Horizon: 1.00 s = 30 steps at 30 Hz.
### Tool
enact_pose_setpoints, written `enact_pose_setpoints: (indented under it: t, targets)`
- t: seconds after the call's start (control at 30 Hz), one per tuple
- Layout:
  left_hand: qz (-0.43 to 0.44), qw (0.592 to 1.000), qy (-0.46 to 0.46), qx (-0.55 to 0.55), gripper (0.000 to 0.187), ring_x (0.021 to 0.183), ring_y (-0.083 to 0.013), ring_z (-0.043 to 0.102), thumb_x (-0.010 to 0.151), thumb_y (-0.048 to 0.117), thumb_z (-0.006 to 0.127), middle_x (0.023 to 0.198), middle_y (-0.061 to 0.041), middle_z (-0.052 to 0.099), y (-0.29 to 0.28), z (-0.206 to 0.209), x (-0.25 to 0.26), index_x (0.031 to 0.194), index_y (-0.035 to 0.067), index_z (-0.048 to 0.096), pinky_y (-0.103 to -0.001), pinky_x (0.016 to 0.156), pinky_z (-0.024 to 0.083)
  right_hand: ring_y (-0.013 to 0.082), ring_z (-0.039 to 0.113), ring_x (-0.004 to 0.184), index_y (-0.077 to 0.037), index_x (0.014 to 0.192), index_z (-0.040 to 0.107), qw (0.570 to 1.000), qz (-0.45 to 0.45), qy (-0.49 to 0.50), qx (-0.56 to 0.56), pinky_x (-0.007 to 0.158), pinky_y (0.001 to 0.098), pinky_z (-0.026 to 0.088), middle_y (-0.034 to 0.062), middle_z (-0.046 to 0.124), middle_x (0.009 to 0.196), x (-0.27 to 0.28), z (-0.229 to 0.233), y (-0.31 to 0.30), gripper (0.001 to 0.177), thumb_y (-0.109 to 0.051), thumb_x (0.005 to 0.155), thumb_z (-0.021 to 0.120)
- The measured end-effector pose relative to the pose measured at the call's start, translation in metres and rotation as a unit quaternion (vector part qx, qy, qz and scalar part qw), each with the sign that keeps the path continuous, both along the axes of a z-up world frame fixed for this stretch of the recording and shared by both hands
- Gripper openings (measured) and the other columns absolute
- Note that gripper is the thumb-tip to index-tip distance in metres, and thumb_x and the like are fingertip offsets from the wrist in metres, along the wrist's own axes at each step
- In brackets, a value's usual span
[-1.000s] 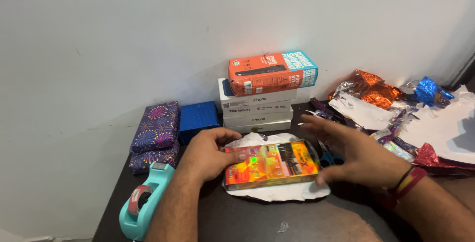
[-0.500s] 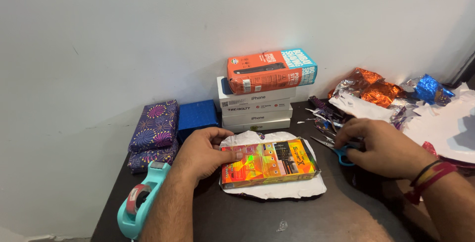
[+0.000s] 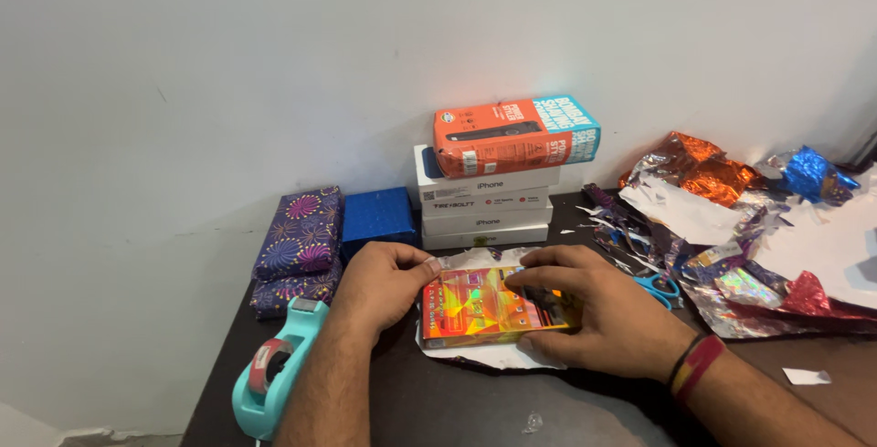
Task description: The person cuts a piece of white paper with scissors, places a small box on it, folds the paper around the box, and secures the folds with tape. The person repeats folding and taping steps to fully enclose the box in the paper.
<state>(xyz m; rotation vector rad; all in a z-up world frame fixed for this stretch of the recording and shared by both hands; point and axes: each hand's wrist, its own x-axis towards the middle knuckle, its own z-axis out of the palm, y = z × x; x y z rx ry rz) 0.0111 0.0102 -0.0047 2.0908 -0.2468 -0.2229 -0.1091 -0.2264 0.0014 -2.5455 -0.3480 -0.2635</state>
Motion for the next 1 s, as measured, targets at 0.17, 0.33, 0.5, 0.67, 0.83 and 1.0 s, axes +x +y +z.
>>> enact_pose_setpoints:
  t: [0.17,0.33,0.5,0.67,0.83,1.0]
  targets:
    - [0.024,1.0,0.008,0.003,0.02,0.071,-0.0153,0.069,0.087,0.025,0.076,0.081,-0.009,0.079,0.001,0.0,-0.001,0.096,0.008,0.082,-0.033,0.071,0.055,0.0231,0.056,0.13,-0.02,0.126,0.074,0.999,-0.018,0.026,0.018,0.106,0.0378,0.047,0.0056,0.057,0.145,0.001,0.0,0.001,0.064,-0.035,0.066,0.09]
    - [-0.022,1.0,-0.006,-0.01,0.02,0.073,-0.0147,0.07,0.083,0.021,0.078,0.082,-0.009,0.079,0.007,0.0,0.0,0.097,0.008,0.083,-0.032,0.072,0.057,0.023,0.054,0.133,-0.018,0.126,0.077,0.999,-0.008,0.039,0.026,0.108,0.0384,0.045,0.0047,0.059,0.149,0.004,0.002,-0.001,0.067,-0.036,0.063,0.091]
    - [-0.058,0.996,-0.066,-0.016,0.043,0.079,-0.0122,0.074,0.071,0.024,0.087,0.093,-0.004,0.079,-0.006,-0.005,-0.003,0.111,0.016,0.077,-0.03,0.074,0.059,0.021,0.052,0.135,-0.019,0.126,0.076,0.998,-0.022,0.064,0.015,0.108,0.0372,0.045,0.0028,0.058,0.149,0.005,0.004,-0.002,0.069,-0.041,0.064,0.095]
    - [-0.067,0.993,-0.1,0.006,0.024,0.076,-0.0131,0.076,0.076,0.021,0.084,0.086,-0.009,0.08,-0.019,-0.011,-0.003,0.097,0.009,0.082,-0.03,0.073,0.06,0.0206,0.046,0.138,-0.021,0.126,0.077,0.998,-0.027,0.049,-0.016,0.113,0.038,0.04,0.0001,0.06,0.149,0.005,-0.001,-0.003,0.068,-0.043,0.064,0.094]
    - [-0.107,0.989,-0.087,-0.047,0.02,0.074,-0.0122,0.076,0.077,0.018,0.082,0.083,-0.008,0.082,-0.013,-0.012,-0.001,0.095,0.007,0.082,-0.03,0.071,0.061,0.0409,0.029,0.148,-0.019,0.113,0.084,0.99,0.026,-0.126,-0.054,0.114,0.0538,0.026,0.022,0.043,0.154,0.007,-0.011,-0.01,0.059,-0.045,0.062,0.098]
    - [-0.092,0.995,-0.03,-0.036,0.022,0.073,-0.0121,0.075,0.083,0.027,0.081,0.082,-0.009,0.082,-0.008,-0.005,-0.007,0.095,0.008,0.084,-0.028,0.071,0.059,0.0219,0.046,0.139,-0.024,0.122,0.078,0.997,-0.043,0.035,-0.047,0.117,0.0401,0.031,0.0019,0.059,0.148,0.009,-0.01,-0.01,0.068,-0.049,0.061,0.095]
